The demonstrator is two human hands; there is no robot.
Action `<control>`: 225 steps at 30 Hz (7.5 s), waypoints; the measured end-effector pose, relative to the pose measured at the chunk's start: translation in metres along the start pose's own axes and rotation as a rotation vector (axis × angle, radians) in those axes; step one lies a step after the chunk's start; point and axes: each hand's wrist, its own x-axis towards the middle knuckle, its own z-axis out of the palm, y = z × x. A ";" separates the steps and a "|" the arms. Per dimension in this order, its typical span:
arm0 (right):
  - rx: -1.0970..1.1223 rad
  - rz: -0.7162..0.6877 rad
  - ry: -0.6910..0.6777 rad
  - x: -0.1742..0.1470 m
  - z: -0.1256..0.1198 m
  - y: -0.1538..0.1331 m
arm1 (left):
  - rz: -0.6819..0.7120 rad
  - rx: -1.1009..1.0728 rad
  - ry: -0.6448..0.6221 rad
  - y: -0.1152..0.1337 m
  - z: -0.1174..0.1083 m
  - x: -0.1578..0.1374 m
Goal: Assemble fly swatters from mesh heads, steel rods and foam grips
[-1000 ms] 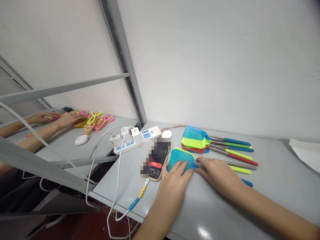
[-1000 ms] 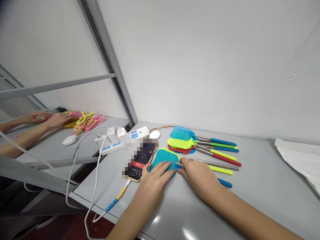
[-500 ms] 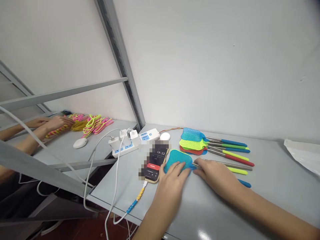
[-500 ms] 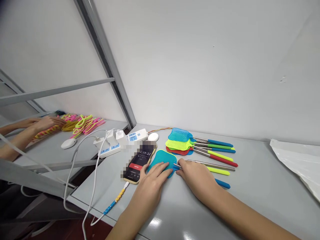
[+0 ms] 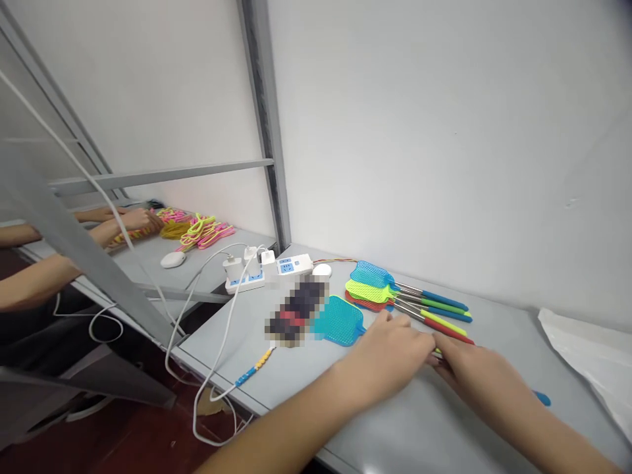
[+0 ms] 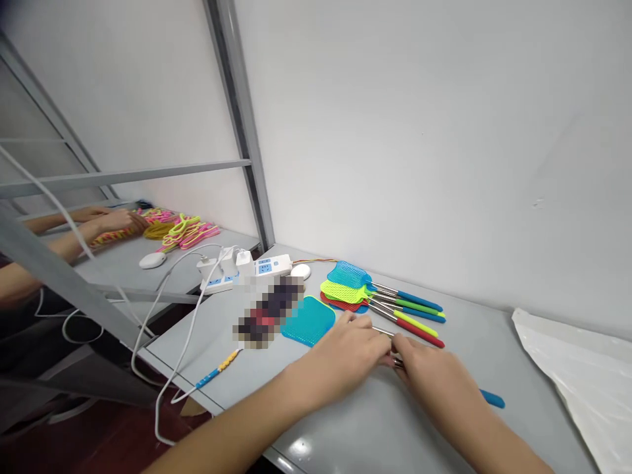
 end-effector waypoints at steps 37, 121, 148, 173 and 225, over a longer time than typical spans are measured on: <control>0.044 -0.190 0.394 -0.036 0.011 0.042 | 0.011 0.214 0.030 0.033 0.039 0.023; -0.214 0.181 0.316 -0.088 -0.029 0.126 | -0.439 -0.462 -0.460 -0.051 -0.057 0.012; 0.258 0.037 0.314 0.000 0.042 0.010 | -0.346 0.093 -0.107 -0.039 -0.005 0.015; 0.341 0.134 0.381 -0.001 0.037 0.018 | -0.218 0.102 -0.154 -0.032 0.015 0.018; 0.076 0.030 0.476 0.001 0.029 0.019 | -0.047 -0.107 -0.057 -0.033 0.021 0.018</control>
